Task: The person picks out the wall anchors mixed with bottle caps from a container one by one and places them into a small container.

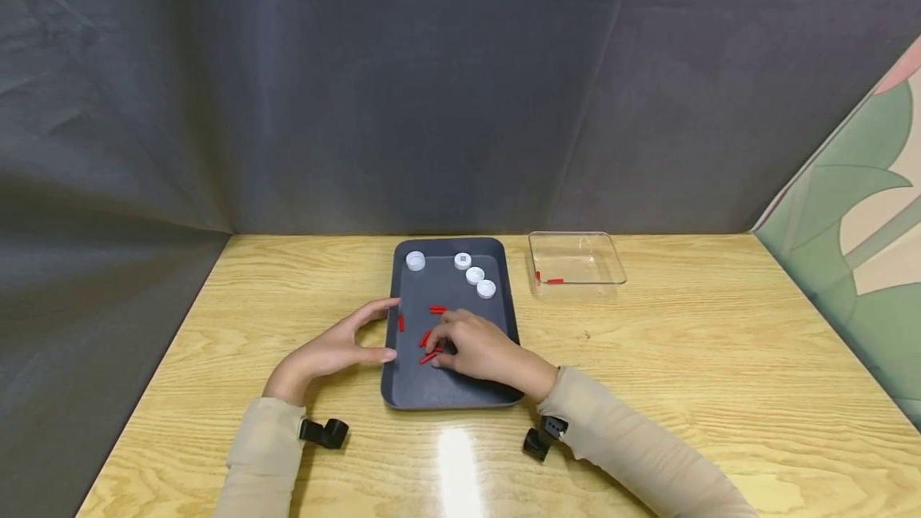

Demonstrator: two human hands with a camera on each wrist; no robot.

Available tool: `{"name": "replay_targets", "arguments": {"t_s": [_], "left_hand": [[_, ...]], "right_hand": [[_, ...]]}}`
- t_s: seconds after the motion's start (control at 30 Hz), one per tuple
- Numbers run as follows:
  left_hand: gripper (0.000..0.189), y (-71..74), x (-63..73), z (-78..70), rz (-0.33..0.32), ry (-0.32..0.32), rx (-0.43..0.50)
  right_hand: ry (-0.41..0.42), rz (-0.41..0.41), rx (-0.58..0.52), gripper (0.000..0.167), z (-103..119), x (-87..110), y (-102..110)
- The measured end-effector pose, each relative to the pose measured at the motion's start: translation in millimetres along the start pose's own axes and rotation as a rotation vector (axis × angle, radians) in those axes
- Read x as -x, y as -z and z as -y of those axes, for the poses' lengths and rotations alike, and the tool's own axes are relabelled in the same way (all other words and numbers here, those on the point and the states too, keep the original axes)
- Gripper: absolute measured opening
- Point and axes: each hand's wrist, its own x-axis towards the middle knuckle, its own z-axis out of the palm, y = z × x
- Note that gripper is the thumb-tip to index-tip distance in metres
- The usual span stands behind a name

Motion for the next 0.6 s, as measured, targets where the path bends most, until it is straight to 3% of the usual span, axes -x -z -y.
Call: {"name": "replay_targets", "arguments": {"t_s": [0.6], "left_hand": [[0.082,-0.1,0.0,-0.6,-0.011,0.012,-0.011]], "right_hand": [[-0.015,0.008,0.022,0.013,-2.3,-2.5,-2.8]]}}
